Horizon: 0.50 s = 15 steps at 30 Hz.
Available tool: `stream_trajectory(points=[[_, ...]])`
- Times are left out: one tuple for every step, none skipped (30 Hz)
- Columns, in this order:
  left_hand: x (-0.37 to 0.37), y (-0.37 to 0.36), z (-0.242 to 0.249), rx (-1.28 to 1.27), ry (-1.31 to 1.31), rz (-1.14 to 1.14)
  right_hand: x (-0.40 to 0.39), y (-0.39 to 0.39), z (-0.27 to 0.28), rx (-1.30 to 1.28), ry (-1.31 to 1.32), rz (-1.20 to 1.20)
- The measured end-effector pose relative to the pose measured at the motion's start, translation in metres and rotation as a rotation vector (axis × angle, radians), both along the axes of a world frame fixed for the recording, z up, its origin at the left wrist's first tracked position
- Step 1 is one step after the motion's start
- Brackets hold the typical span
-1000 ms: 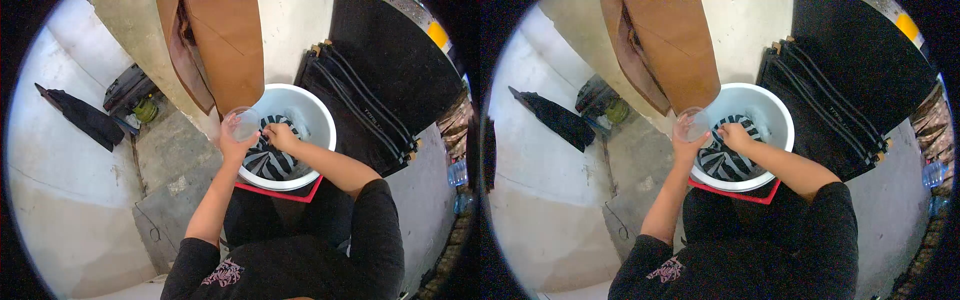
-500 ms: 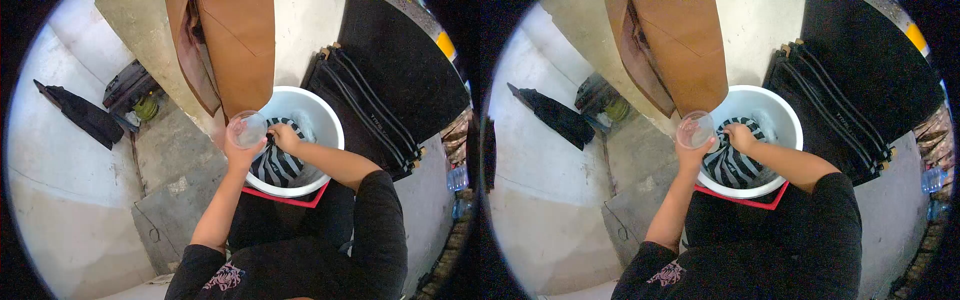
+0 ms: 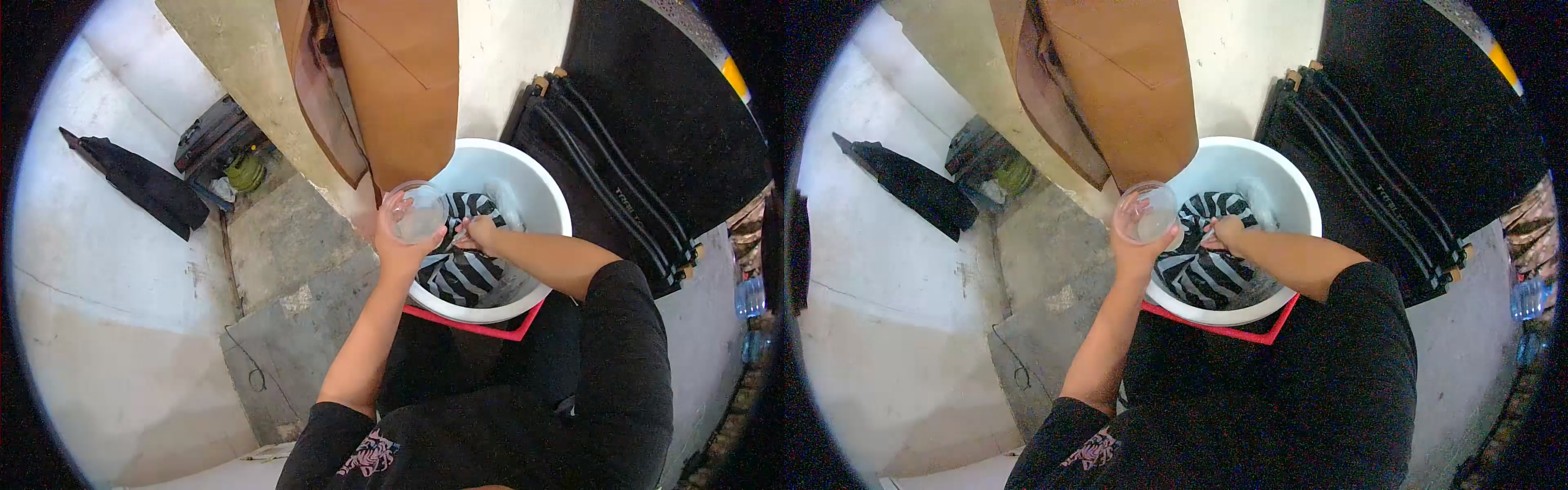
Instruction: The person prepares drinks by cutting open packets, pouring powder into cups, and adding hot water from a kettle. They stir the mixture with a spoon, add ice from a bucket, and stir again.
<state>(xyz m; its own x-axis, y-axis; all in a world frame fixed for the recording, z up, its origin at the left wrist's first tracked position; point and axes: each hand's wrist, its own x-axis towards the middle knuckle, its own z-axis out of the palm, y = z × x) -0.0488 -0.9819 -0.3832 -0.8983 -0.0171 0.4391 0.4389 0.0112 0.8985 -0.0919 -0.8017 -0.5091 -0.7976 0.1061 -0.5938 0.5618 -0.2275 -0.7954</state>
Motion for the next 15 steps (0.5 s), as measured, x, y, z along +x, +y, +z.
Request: stream_trajectory(points=[[0.001, 0.0, 0.001, 0.004, -0.005, -0.001, 0.002, -0.001, 0.008, -0.058, -0.026, -0.028], [0.002, 0.0, 0.003, 0.008, -0.01, -0.003, 0.002, -0.001, 0.011, -0.018, 0.016, -0.038], [0.002, 0.0, 0.004, 0.012, -0.015, -0.006, 0.001, 0.0, 0.013, 0.022, 0.057, -0.049], [0.002, 0.0, 0.003, 0.008, -0.005, -0.007, 0.0, 0.001, 0.014, 0.061, 0.098, -0.062], [0.001, 0.0, 0.001, 0.004, 0.006, -0.01, -0.008, 0.008, 0.003, 0.012, 0.099, -0.086], [0.0, 0.0, 0.0, 0.001, 0.017, -0.013, -0.011, 0.01, 0.007, 0.071, 0.11, -0.139], [0.0, -0.001, 0.0, -0.021, 0.005, 0.002, -0.012, 0.012, 0.01, 0.131, 0.121, -0.194], [-0.001, -0.001, 0.0, -0.043, -0.007, 0.017, -0.014, 0.015, 0.014, 0.19, 0.133, -0.247], [0.0, -0.001, 0.0, -0.065, -0.018, 0.032, -0.015, 0.02, 0.024, 0.239, 0.093, -0.251], [-0.001, 0.0, -0.001, -0.037, -0.01, 0.024, -0.019, 0.023, 0.023, 0.242, 0.106, -0.284], [-0.001, 0.001, -0.002, -0.008, -0.001, 0.017, -0.024, 0.026, 0.023, 0.246, 0.119, -0.318], [-0.002, 0.001, -0.003, 0.021, 0.009, 0.01, -0.027, 0.027, 0.026, 0.25, 0.134, -0.35], [-0.002, 0.002, -0.004, 0.018, 0.004, 0.013, -0.029, 0.029, 0.029, 0.225, 0.16, -0.374], [-0.002, 0.002, -0.004, 0.015, 0.0, 0.019, -0.03, 0.031, 0.033, 0.245, 0.174, -0.385], [-0.002, 0.002, -0.004, 0.014, -0.003, 0.026, -0.031, 0.032, 0.039, 0.265, 0.191, -0.394]])
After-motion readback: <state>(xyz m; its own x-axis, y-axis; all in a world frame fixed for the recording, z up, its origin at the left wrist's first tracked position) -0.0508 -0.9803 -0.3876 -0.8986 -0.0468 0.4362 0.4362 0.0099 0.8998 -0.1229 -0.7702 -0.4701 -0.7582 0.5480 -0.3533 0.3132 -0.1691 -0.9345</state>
